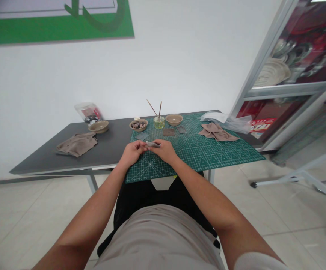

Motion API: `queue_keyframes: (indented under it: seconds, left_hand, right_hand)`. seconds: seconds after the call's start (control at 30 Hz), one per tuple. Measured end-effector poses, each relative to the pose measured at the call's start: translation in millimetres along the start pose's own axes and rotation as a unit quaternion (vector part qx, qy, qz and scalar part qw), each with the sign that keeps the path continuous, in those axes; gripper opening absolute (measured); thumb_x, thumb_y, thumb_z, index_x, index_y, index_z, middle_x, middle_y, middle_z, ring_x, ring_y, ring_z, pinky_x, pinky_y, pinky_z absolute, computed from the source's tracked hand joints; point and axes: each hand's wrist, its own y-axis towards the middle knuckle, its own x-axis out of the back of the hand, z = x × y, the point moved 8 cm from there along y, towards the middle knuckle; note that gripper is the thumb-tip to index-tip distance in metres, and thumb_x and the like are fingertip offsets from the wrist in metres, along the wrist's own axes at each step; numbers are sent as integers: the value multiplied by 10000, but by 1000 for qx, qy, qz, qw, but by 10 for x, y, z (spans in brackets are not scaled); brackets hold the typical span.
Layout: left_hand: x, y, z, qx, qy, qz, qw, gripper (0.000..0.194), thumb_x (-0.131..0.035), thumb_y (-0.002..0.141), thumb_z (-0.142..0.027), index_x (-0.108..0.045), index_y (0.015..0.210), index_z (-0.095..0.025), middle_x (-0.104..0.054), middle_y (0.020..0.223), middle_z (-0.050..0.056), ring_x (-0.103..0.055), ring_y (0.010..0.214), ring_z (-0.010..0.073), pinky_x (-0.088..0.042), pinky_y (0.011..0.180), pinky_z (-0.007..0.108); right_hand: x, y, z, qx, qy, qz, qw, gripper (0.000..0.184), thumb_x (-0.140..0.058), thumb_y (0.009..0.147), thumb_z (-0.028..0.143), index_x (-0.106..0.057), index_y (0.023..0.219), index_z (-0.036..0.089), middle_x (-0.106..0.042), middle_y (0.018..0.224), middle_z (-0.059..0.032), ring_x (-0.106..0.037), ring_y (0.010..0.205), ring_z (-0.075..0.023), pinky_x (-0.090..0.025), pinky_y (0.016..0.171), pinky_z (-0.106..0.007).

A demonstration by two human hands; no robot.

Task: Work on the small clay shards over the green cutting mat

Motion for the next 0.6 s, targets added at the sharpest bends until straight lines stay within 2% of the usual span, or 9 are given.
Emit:
queue_keyframes:
  seconds: [0.23,0.6]
  left_hand:
    - [22,-16,-19,11,-1,-8,1000,134,-631,707,-242,-665,810,-164,-627,651,-26,-523,587,120,-415,590,241]
    - [15,0,36,-6,16,-8,1000,129,-616,720,-257,-665,806,-173,-621,656,-28,-513,588,120,-403,596,242]
  right_hand:
    - [-25,16,-47,-11,-1,12,1000,201,-723,739,366,-739,811,179,-627,669,16,-507,628,-130,-346,620,-252]
    - [-21,8,-62,-36,9,15,999,218,-716,714,376,-716,763,164,-547,592,31,-454,578,-114,-314,579,-252]
